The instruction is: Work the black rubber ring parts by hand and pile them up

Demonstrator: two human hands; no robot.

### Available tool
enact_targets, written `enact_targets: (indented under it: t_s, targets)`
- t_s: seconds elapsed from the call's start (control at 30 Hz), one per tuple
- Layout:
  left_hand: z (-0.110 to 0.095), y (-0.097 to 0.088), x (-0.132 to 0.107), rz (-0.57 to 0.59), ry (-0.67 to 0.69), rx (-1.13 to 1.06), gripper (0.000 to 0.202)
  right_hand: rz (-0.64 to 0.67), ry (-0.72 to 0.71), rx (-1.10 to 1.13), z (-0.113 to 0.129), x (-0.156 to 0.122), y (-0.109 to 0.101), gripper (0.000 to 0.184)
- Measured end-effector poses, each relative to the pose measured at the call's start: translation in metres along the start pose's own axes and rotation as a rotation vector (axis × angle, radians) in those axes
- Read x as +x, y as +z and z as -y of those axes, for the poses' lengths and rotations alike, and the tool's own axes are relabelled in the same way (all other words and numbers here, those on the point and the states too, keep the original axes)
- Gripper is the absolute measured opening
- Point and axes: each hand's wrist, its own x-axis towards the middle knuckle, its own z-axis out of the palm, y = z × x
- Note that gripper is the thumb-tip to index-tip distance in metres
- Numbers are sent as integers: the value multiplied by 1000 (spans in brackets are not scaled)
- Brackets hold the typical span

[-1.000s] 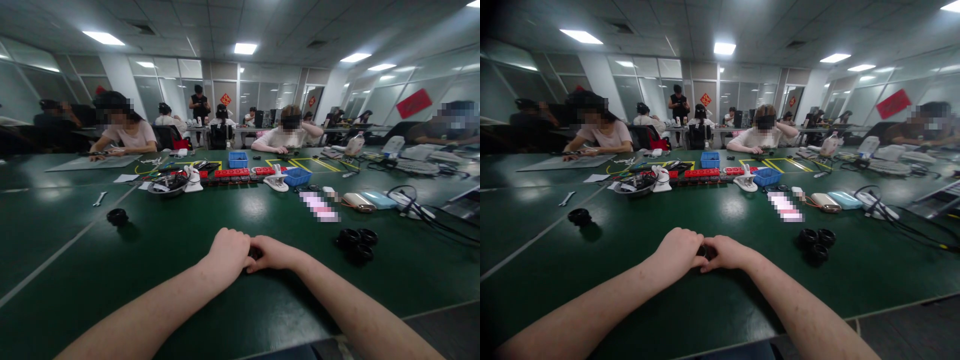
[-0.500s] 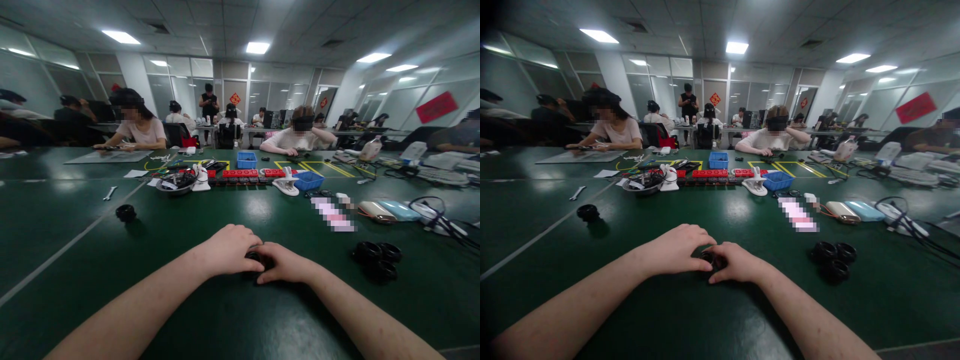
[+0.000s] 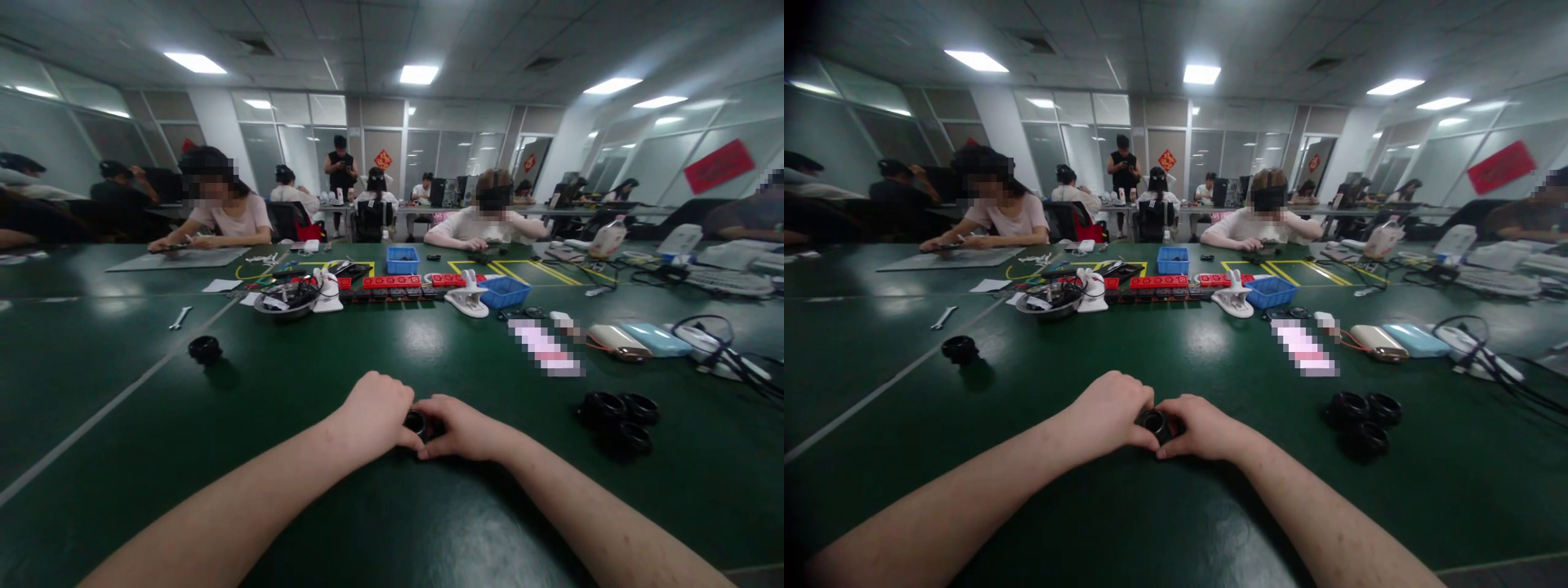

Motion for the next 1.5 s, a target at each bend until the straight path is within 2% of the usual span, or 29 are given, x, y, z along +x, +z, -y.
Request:
enact_targets:
  t_s: [0.13, 0.23, 0.33, 0.47, 0.57, 0.63, 0.87, 1.0, 1.2, 1.33, 1.5]
  targets:
    - [-15, 5, -2, -32, -124, 50, 53, -12, 49, -35, 4, 1, 1, 42]
    - [-13, 6, -4, -61, -128, 48, 57, -29, 66, -57, 7, 0, 2, 46]
    - [-3, -1, -7, -90, -28, 17, 54, -35, 57, -57, 8, -1, 2, 48]
    - [13, -14, -11, -57, 239, -94, 33, -26, 10, -31, 4, -2, 2, 51]
    - [20, -16, -12, -9, 393, -220, 38, -12, -24, -14, 1, -3, 0, 47]
    - [21, -13, -10, 17, 408, -255, 41, 3, -48, -2, 0, -4, -2, 43]
    - [13, -5, -3, 35, 295, -181, 29, 14, -66, 13, 1, -7, -5, 37]
    - [0, -3, -2, 19, 132, -105, 24, 9, -52, -8, 2, -8, -4, 42]
    - [-26, 6, 0, -26, -144, 35, 44, 6, -20, -47, 3, -6, -4, 34]
    - [-31, 10, 0, -58, -200, 72, 56, 6, -8, -71, 6, -5, -4, 35]
    - [-19, 4, -2, -85, -158, 58, 61, -2, 2, -78, 9, -6, -5, 39]
